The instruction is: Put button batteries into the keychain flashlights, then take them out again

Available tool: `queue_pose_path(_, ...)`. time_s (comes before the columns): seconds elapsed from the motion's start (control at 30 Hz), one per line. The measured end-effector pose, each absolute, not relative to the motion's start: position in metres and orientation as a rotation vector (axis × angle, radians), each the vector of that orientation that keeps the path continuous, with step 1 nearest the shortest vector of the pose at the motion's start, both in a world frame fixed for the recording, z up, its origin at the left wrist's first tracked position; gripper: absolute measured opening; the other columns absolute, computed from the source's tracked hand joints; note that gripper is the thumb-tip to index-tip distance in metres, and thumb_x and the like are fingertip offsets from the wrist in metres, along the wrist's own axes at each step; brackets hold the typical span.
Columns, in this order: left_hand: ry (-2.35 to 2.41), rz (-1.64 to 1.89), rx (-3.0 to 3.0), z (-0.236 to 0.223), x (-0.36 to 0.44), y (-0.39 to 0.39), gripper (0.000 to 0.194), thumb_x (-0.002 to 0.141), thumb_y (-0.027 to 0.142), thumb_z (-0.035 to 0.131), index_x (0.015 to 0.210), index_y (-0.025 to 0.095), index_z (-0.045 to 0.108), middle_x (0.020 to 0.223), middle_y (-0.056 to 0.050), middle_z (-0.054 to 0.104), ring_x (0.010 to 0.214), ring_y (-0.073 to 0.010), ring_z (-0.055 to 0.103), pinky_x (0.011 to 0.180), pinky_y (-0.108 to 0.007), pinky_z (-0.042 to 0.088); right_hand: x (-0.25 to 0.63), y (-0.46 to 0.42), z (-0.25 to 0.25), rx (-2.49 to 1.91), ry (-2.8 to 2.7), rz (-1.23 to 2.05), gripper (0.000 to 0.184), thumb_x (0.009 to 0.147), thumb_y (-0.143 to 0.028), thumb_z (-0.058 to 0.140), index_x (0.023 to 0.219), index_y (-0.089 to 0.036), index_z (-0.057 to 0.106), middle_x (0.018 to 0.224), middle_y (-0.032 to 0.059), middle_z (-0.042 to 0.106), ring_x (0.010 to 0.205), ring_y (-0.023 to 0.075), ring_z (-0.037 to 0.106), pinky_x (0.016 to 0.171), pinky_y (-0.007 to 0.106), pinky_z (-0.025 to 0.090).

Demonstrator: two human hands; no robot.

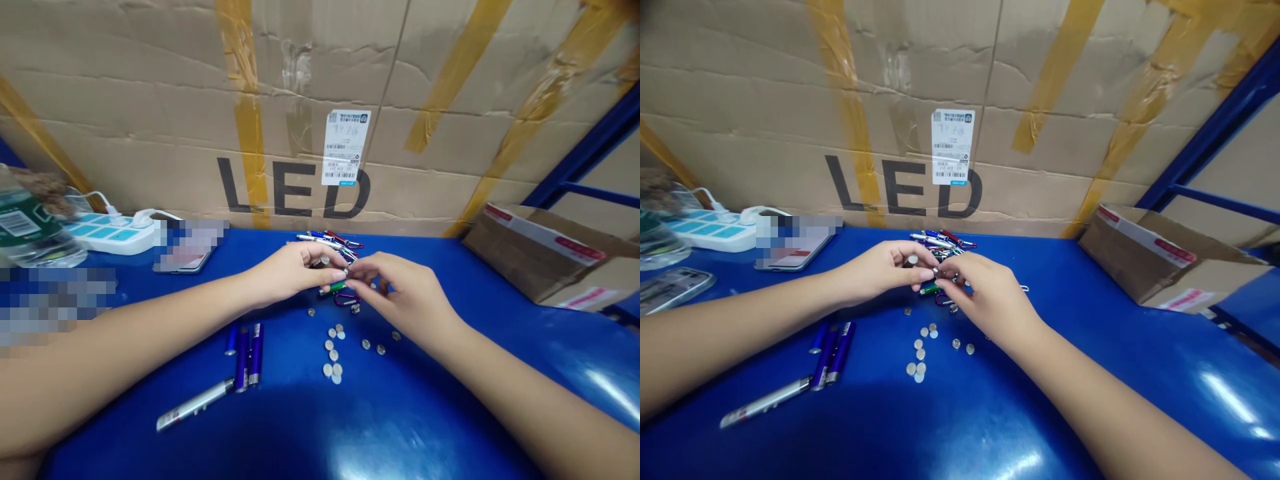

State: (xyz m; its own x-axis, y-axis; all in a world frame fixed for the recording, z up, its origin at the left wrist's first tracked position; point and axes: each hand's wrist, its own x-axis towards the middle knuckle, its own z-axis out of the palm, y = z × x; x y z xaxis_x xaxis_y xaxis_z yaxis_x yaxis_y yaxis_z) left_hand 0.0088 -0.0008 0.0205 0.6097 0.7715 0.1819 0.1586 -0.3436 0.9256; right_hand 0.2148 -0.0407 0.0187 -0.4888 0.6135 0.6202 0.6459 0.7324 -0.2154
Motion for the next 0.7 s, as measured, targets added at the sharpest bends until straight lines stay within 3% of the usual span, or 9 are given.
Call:
queue_pose_path(0.23,0.742,0.771,1.703,0.0167,0.0117,-0.0034,0.02,0.082,0.029,0.068,0.095,0.014,0.065,0.072,0.002,0.062,0.064,-0.0069,0.055,0.06,-0.02,0.043,0.2178,-0.0404,0.0132,-0.919,-2.253,-0.188,0.01,0.09,-0.025,0.056,0.094,-0.02,0.064,0.088,0.0045,0.071,0.075,0.0148,0.065,0.065,0.026,0.05)
queue_pose_path(0.47,0.762,0.75,1.65,0.0098,0.0123,-0.0026,0.03,0.081,0.044,0.067,0.092,0.015,0.065,0.068,0.002,0.057,0.057,-0.0063,0.048,0.05,-0.018,0.035,0.2194,-0.0387,0.0121,-0.759,-2.294,-0.452,0.017,0.093,-0.019,0.05,0.099,-0.017,0.065,0.093,0.0091,0.072,0.085,0.0175,0.066,0.075,0.029,0.053)
queue_pose_path(0.53,0.783,0.726,1.724,0.0102,0.0122,-0.0028,0.032,0.083,0.045,0.064,0.094,0.016,0.065,0.077,0.0,0.062,0.062,-0.0077,0.052,0.055,-0.02,0.039,0.2193,-0.0391,0.0138,-0.766,-2.312,-0.48,0.017,0.094,-0.019,0.048,0.097,-0.018,0.065,0.09,0.0084,0.071,0.082,0.017,0.065,0.073,0.029,0.052)
queue_pose_path(0.7,0.795,0.636,2.157,0.0141,0.0113,-0.0026,0.024,0.088,0.034,0.056,0.103,0.017,0.064,0.104,-0.003,0.067,0.094,-0.0153,0.06,0.086,-0.03,0.046,0.2152,-0.041,0.0201,-0.943,-2.215,-0.304,0.013,0.092,-0.017,0.05,0.088,-0.018,0.062,0.08,0.0044,0.068,0.074,0.0142,0.063,0.067,0.026,0.049)
